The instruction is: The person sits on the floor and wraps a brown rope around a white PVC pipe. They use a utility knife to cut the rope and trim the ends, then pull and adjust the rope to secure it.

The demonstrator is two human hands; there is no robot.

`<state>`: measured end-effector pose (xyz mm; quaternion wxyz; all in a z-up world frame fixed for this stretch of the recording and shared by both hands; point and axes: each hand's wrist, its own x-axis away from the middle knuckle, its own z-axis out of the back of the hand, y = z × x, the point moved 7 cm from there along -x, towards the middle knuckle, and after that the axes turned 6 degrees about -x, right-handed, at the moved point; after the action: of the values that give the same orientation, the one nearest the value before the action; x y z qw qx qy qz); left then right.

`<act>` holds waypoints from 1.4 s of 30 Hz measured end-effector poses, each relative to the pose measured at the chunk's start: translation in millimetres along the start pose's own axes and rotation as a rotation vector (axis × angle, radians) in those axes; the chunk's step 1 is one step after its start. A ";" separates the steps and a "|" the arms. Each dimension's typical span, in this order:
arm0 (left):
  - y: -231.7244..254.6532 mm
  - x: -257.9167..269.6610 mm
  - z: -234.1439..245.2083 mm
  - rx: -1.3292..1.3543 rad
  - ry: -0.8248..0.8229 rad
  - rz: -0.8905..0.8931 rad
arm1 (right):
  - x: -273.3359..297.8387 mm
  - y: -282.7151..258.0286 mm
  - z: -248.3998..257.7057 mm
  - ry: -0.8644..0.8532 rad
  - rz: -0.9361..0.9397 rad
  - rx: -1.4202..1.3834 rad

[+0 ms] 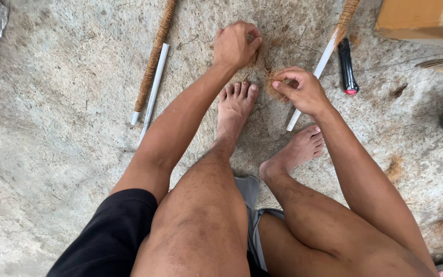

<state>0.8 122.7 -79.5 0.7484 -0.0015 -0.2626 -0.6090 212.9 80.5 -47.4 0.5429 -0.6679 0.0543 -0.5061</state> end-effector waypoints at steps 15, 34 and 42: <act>6.3 -10.9 -23.7 1.045 -0.383 0.103 | -26.3 -0.8 -25.2 -0.046 -0.066 -0.364; 21.9 -44.3 -8.9 0.403 -0.043 -0.169 | 37.6 -19.2 -12.3 0.252 0.346 0.366; 79.2 -58.1 -7.6 0.022 -0.121 -0.575 | 34.9 6.5 -23.5 0.042 0.232 0.207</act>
<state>69.1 193.6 -83.9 0.5279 0.0448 -0.3033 -0.7920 215.6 40.4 -33.3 0.6625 -0.5868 0.0900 -0.4568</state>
